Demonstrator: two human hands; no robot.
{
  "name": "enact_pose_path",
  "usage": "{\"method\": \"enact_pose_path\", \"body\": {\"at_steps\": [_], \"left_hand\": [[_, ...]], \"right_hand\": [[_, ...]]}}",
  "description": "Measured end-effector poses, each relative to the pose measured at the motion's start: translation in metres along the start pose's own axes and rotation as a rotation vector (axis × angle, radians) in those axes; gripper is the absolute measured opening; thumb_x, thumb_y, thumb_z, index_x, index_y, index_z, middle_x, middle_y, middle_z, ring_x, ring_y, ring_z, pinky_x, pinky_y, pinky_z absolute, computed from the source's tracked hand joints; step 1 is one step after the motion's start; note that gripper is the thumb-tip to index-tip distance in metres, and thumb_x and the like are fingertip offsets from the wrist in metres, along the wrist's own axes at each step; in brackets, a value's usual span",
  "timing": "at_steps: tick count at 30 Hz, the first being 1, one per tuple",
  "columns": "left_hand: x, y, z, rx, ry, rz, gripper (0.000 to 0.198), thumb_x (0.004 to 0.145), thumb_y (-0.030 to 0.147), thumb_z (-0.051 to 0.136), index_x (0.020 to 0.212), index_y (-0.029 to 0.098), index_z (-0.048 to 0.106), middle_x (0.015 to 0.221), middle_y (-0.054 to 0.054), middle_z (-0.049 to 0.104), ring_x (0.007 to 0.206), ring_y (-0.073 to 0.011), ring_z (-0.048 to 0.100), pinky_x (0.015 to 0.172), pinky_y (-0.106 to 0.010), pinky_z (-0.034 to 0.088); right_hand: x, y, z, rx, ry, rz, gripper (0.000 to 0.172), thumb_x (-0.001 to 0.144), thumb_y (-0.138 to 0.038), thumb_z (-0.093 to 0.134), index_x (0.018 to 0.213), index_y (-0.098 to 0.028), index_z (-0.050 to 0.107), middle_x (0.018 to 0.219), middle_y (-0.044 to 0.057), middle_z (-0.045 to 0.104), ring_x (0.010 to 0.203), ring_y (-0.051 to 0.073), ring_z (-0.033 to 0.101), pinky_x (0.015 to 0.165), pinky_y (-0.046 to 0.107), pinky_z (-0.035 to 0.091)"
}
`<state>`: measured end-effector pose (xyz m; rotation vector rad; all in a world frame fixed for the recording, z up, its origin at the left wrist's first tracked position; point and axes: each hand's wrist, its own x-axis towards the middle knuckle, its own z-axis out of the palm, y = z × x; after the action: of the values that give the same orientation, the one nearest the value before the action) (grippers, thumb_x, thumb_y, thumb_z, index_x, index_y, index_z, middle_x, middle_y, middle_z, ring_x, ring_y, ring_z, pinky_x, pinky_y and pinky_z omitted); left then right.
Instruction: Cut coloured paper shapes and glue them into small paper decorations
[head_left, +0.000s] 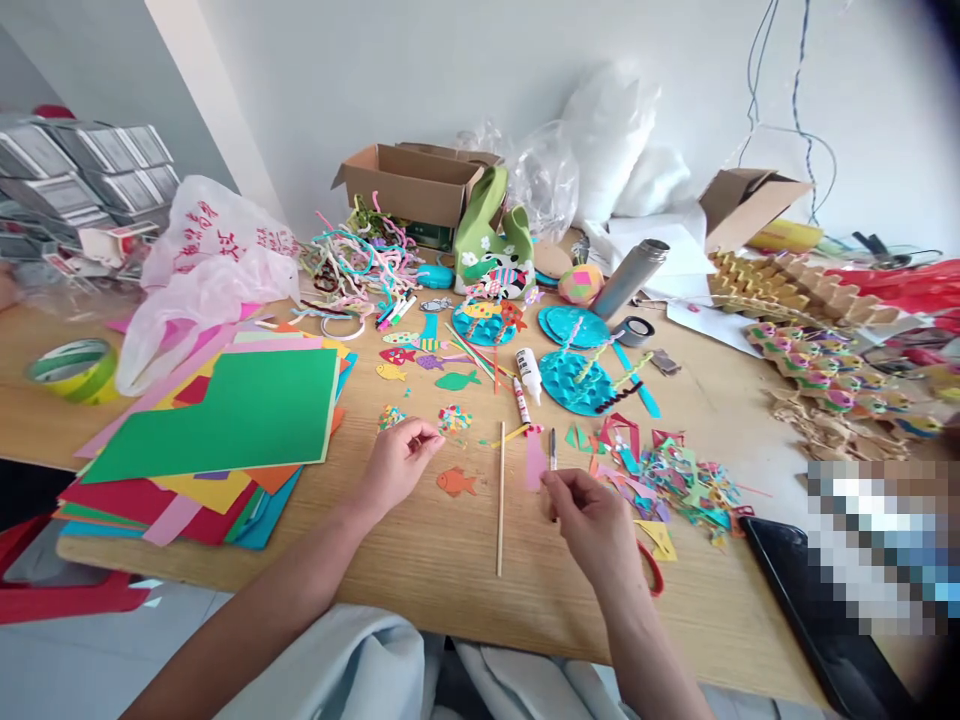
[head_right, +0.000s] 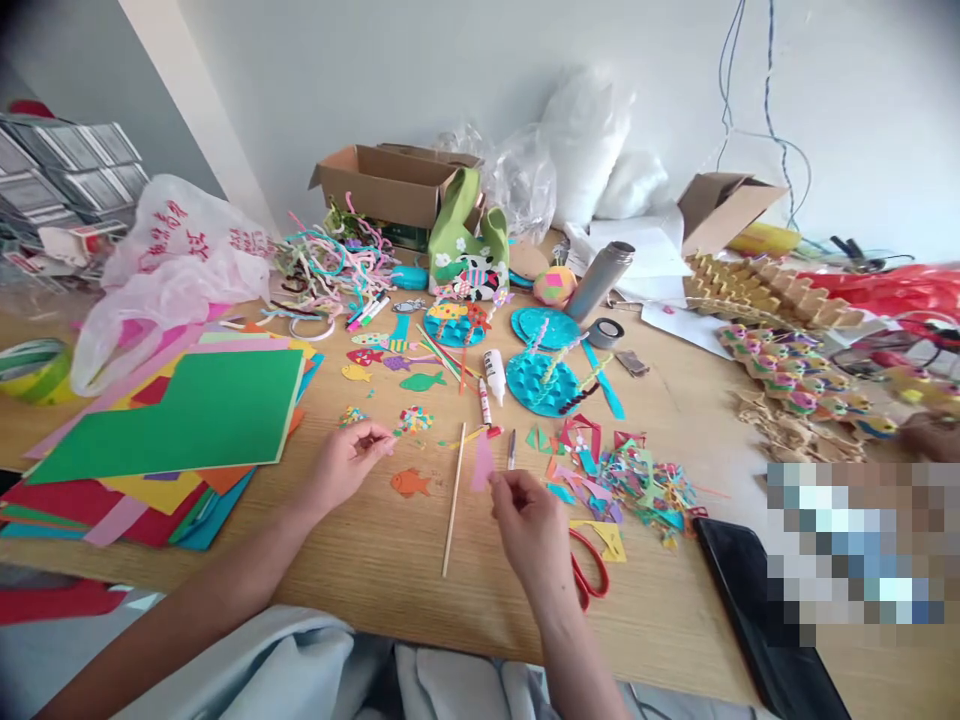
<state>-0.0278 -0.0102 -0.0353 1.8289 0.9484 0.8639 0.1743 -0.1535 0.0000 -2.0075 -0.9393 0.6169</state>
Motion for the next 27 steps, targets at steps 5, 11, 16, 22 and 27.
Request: {"method": "enact_pose_path", "body": {"at_steps": [5,11,16,22,27], "left_hand": [[0.001,0.003,-0.001,-0.116,-0.044,-0.107,0.021,0.080,0.035,0.061,0.075,0.015,0.066,0.073,-0.005,0.068,0.070,-0.0167,0.061,0.067,-0.027,0.048],[0.001,0.007,0.000,-0.331,-0.160,-0.226,0.029,0.078,0.043,0.063,0.081,0.014,0.068,0.084,-0.007,0.071,0.067,-0.0140,0.058,0.057,-0.024,0.044],[0.001,0.010,-0.001,-0.391,-0.153,-0.228,0.029,0.078,0.044,0.064,0.081,0.014,0.065,0.075,-0.004,0.065,0.065,-0.0126,0.056,0.055,-0.023,0.043],[0.003,0.008,-0.007,-0.420,-0.103,-0.211,0.028,0.080,0.041,0.062,0.082,0.014,0.063,0.073,-0.003,0.062,0.066,-0.0121,0.056,0.055,-0.022,0.043],[0.003,0.008,-0.010,-0.433,-0.101,-0.221,0.031,0.080,0.044,0.063,0.081,0.013,0.063,0.074,-0.004,0.064,0.066,-0.0128,0.058,0.057,-0.023,0.043]], "right_hand": [[0.014,0.027,-0.025,-0.083,0.124,0.042,0.039,0.077,-0.053,0.057,0.070,-0.016,0.067,0.051,0.002,0.059,0.048,0.016,0.053,0.050,0.026,0.037],[0.028,0.040,-0.035,-0.185,0.147,0.096,0.041,0.075,-0.054,0.053,0.070,-0.016,0.068,0.053,0.005,0.065,0.050,0.019,0.056,0.052,0.028,0.038],[0.034,0.041,-0.041,-0.269,0.088,0.129,0.041,0.073,-0.057,0.050,0.068,-0.019,0.064,0.054,0.005,0.065,0.051,0.020,0.057,0.053,0.029,0.038],[0.041,0.042,-0.049,-0.416,0.013,0.134,0.036,0.075,-0.053,0.046,0.062,-0.021,0.060,0.055,0.004,0.066,0.051,0.020,0.058,0.054,0.030,0.039],[0.043,0.042,-0.054,-0.598,-0.078,0.099,0.043,0.079,-0.056,0.044,0.054,-0.023,0.053,0.051,0.004,0.063,0.052,0.021,0.058,0.052,0.029,0.036]]}}
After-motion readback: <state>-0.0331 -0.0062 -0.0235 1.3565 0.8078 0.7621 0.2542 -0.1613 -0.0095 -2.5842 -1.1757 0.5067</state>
